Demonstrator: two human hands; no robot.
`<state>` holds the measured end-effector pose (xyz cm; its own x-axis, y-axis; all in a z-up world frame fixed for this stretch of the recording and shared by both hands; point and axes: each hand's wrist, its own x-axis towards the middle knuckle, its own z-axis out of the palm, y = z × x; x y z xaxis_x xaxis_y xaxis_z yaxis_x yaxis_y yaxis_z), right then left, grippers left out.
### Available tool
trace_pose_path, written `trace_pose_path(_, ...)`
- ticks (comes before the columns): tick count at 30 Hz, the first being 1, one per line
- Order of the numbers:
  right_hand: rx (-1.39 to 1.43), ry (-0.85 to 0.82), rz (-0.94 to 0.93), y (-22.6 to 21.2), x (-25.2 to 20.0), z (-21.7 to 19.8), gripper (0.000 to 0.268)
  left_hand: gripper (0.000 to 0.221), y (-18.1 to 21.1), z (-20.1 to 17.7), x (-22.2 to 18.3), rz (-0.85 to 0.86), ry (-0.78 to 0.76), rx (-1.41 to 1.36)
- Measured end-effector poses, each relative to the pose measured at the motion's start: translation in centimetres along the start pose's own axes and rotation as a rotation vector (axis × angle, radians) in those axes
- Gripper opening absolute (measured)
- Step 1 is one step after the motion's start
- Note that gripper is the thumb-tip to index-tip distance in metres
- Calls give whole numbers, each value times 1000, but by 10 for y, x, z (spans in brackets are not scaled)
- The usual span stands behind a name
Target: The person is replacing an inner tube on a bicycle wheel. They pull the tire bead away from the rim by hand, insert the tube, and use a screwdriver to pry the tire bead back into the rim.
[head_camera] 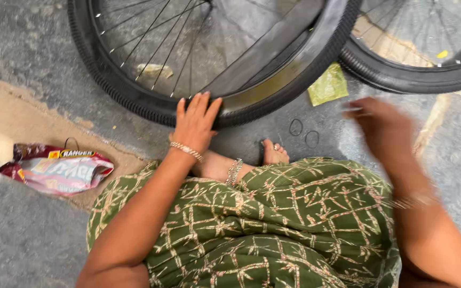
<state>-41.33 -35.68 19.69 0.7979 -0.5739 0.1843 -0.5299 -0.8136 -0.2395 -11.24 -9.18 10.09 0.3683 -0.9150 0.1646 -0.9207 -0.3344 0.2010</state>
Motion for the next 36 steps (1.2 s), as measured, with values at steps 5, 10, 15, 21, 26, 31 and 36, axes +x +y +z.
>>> trace_pose_path(5,-305,-424,-251,4,13,125,12,105,-27,40,-22,-61,-131,37)
trace_pose_path(10,-428,-576,-329,11,18,171,36,99,-58,31,-27,-105,-169,292)
trace_pose_path(15,-108,-546,-296,-19,19,133,48,127,-41,-9,-16,-407,-422,179)
trace_pose_path(21,341,-443,-240,-40,107,69,19,108,2,22,-4,-113,-293,-54)
trace_pose_path(26,41,-280,-382,-65,170,125,49,56,-18,55,-7,-35,-186,211)
trace_pose_path(31,-71,-345,-410,-58,151,153,21,39,-36,68,-26,35,-109,188)
trace_pose_path(36,-222,-370,-484,-61,112,153,15,35,-36,71,-27,70,-92,212)
